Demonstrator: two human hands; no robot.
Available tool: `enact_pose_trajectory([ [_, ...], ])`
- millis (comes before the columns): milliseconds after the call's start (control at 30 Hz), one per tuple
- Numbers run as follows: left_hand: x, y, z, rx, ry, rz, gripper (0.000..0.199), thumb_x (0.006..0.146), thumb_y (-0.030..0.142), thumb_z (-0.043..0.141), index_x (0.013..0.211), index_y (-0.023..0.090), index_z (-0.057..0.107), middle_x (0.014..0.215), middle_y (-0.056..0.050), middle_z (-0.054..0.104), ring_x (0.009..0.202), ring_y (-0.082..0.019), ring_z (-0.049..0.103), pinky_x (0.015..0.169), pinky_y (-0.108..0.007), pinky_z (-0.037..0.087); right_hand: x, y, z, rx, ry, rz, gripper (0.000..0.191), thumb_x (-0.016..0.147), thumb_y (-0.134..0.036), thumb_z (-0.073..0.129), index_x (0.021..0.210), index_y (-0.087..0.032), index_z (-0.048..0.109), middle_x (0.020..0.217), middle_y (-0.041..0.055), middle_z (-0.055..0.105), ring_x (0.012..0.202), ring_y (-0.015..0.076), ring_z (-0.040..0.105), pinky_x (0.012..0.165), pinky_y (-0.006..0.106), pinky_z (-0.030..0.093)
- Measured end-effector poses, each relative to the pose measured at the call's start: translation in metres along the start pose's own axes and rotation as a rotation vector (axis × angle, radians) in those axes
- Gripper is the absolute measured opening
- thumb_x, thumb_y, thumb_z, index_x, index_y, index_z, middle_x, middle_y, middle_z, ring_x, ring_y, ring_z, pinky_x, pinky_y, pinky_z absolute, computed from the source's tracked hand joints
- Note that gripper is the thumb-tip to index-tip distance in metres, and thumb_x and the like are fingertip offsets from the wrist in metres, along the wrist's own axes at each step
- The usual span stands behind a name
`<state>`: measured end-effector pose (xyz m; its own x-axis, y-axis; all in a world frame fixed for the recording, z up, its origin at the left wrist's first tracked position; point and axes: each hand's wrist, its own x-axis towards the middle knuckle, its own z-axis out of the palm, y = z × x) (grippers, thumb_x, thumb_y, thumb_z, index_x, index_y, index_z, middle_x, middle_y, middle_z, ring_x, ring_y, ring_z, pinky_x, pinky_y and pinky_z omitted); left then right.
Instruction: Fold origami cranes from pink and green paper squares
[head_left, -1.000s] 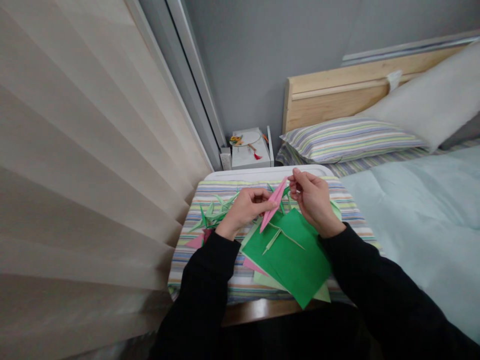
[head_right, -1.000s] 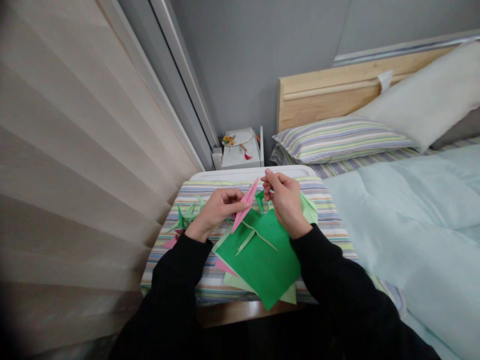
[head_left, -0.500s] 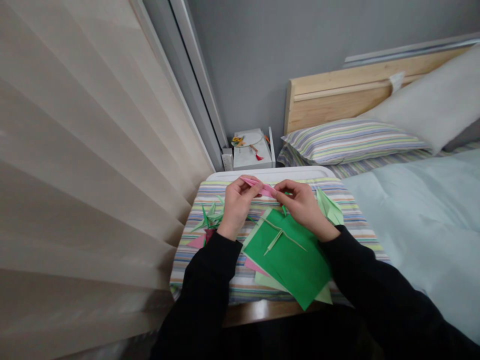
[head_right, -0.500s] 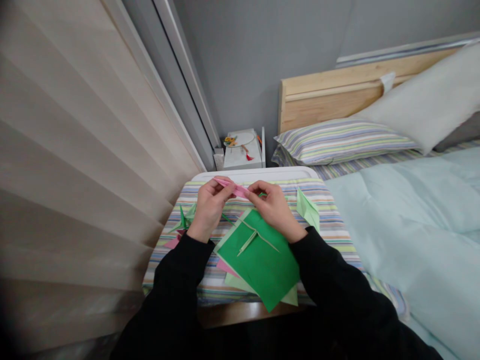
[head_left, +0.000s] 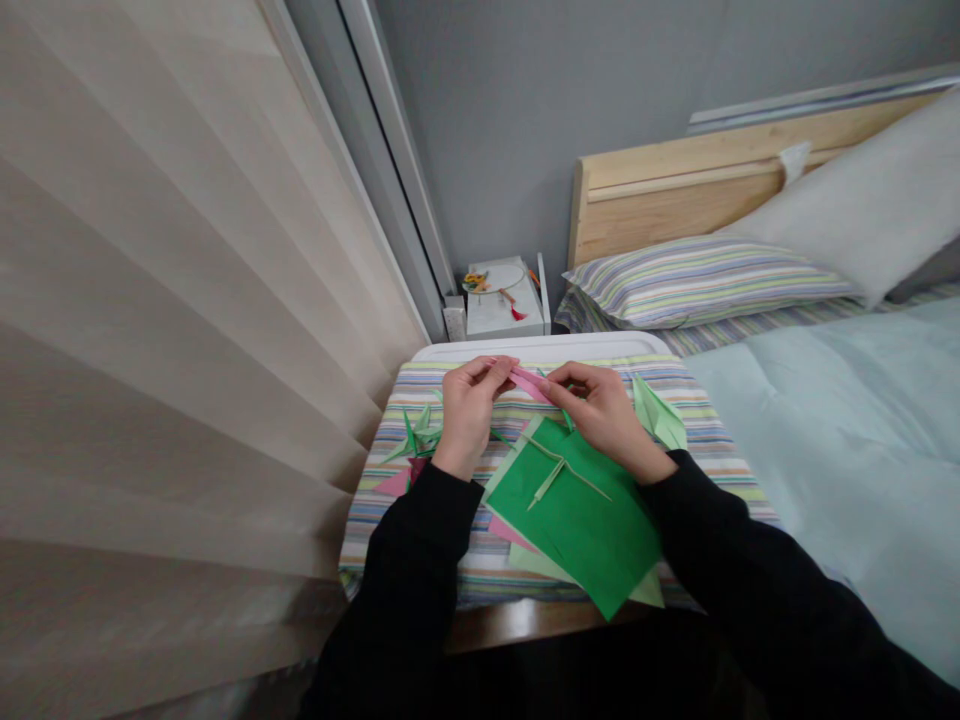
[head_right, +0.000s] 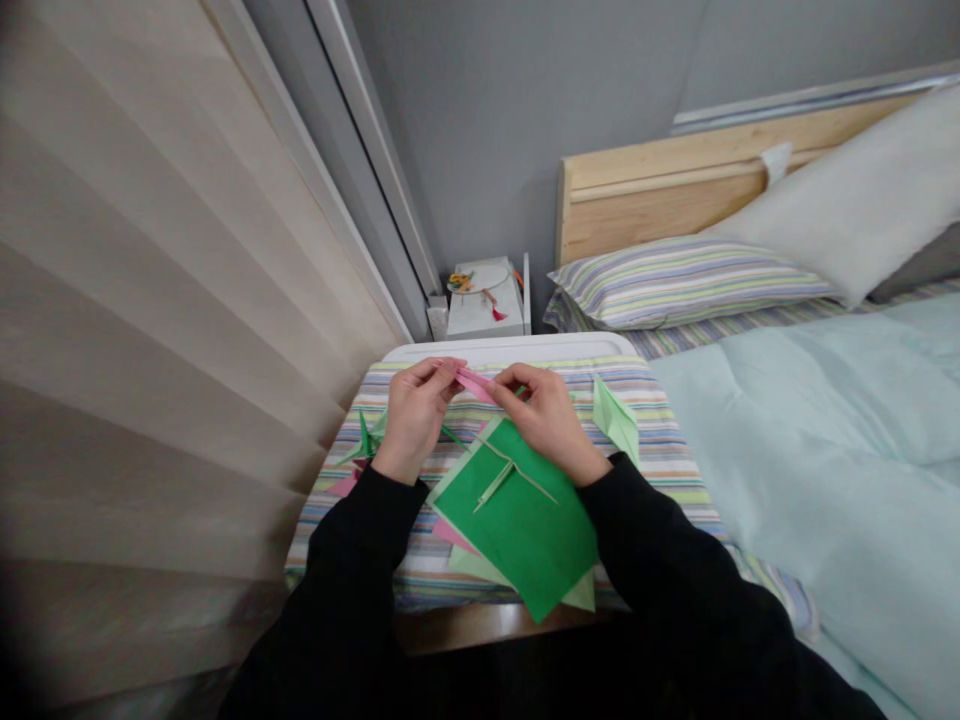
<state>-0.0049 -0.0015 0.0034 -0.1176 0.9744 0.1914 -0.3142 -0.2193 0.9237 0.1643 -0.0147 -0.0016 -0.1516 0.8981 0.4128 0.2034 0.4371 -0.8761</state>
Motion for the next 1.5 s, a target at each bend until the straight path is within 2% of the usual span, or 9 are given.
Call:
enact_pose_trajectory([
  [167,0.002,0.001,-0.002,-0.064,0.078,0.030,0.026,0.068,0.038,0.087,0.080,0.017,0.077,0.079,-0.002,0.072,0.074,-0.012,0.066,0.075,-0.026,0.055,0.000,0.006,0.003,0.011,0.011,0.026,0.025,0.089,-0.041,0.069,0.076,-0.019,0.070,0.068,0.0020,0.068,0.061,0.0157,0.056,0.058,0.029,0.040],
  [367,-0.003,-0.002,0.000,0.087,-0.154,-0.135,0.027,0.064,0.032,0.090,0.077,0.014,0.076,0.072,-0.004,0.073,0.067,-0.014,0.066,0.072,-0.028,0.055,0.000,0.010,0.007,0.040,0.039,0.052,0.029,0.086,-0.046,0.072,0.079,-0.019,0.071,0.068,0.0022,0.068,0.061,0.0156,0.055,0.058,0.029,0.040],
  [533,-0.001,-0.005,0.000,0.131,-0.056,-0.060,0.020,0.067,0.028,0.087,0.075,0.012,0.077,0.073,-0.005,0.075,0.067,-0.015,0.067,0.074,-0.030,0.055,0.000,0.005,0.007,0.113,-0.021,0.110,0.035,0.081,-0.051,0.077,0.077,-0.017,0.072,0.064,0.0019,0.066,0.057,0.0143,0.054,0.055,0.029,0.040],
  [767,0.006,-0.009,-0.005,0.054,0.071,0.051,0.027,0.067,0.034,0.088,0.077,0.014,0.072,0.068,0.001,0.069,0.063,-0.009,0.061,0.065,-0.021,0.049,0.000,0.007,0.006,0.163,-0.028,0.130,0.025,0.079,-0.040,0.078,0.073,-0.018,0.069,0.059,0.0008,0.065,0.054,0.0140,0.056,0.053,0.028,0.042],
  [1000,0.002,-0.001,-0.002,-0.130,-0.036,-0.138,0.039,0.067,0.043,0.088,0.084,0.017,0.066,0.074,0.004,0.064,0.065,-0.007,0.059,0.062,-0.017,0.052,-0.003,-0.003,0.007,0.361,-0.045,0.162,0.025,0.079,-0.041,0.079,0.089,-0.020,0.072,0.068,0.0002,0.069,0.059,0.0156,0.064,0.055,0.028,0.048],
  [1167,0.000,-0.004,0.000,-0.086,-0.063,-0.140,0.049,0.069,0.035,0.089,0.104,0.019,0.059,0.083,0.002,0.067,0.071,-0.009,0.065,0.070,-0.022,0.056,-0.001,-0.002,0.008,0.482,-0.026,0.198,0.029,0.072,-0.041,0.085,0.088,-0.020,0.072,0.069,-0.0004,0.070,0.059,0.0146,0.063,0.057,0.029,0.051],
  [1267,-0.002,-0.006,0.002,-0.019,-0.056,-0.081,0.047,0.070,0.032,0.088,0.101,0.020,0.055,0.091,0.001,0.068,0.074,-0.011,0.068,0.075,-0.028,0.059,0.001,0.003,0.009,0.463,0.049,0.175,0.032,0.069,-0.042,0.088,0.084,-0.020,0.071,0.074,0.0015,0.072,0.066,0.0172,0.067,0.064,0.032,0.055],
  [1333,-0.004,-0.006,0.004,0.027,-0.131,-0.086,0.036,0.075,0.035,0.084,0.093,0.017,0.058,0.090,0.000,0.066,0.075,-0.011,0.068,0.078,-0.029,0.059,0.001,0.006,0.009,0.407,0.071,0.125,0.029,0.071,-0.041,0.086,0.085,-0.020,0.071,0.078,0.0031,0.074,0.071,0.0192,0.069,0.069,0.034,0.056],
  [1500,-0.006,-0.005,0.006,0.084,-0.204,-0.130,0.021,0.083,0.032,0.072,0.093,0.016,0.063,0.089,-0.003,0.069,0.079,-0.013,0.069,0.079,-0.029,0.060,-0.003,0.011,0.010,0.099,0.114,-0.048,0.015,0.086,-0.033,0.074,0.092,-0.020,0.075,0.087,0.0062,0.075,0.078,0.0208,0.069,0.073,0.037,0.055],
])
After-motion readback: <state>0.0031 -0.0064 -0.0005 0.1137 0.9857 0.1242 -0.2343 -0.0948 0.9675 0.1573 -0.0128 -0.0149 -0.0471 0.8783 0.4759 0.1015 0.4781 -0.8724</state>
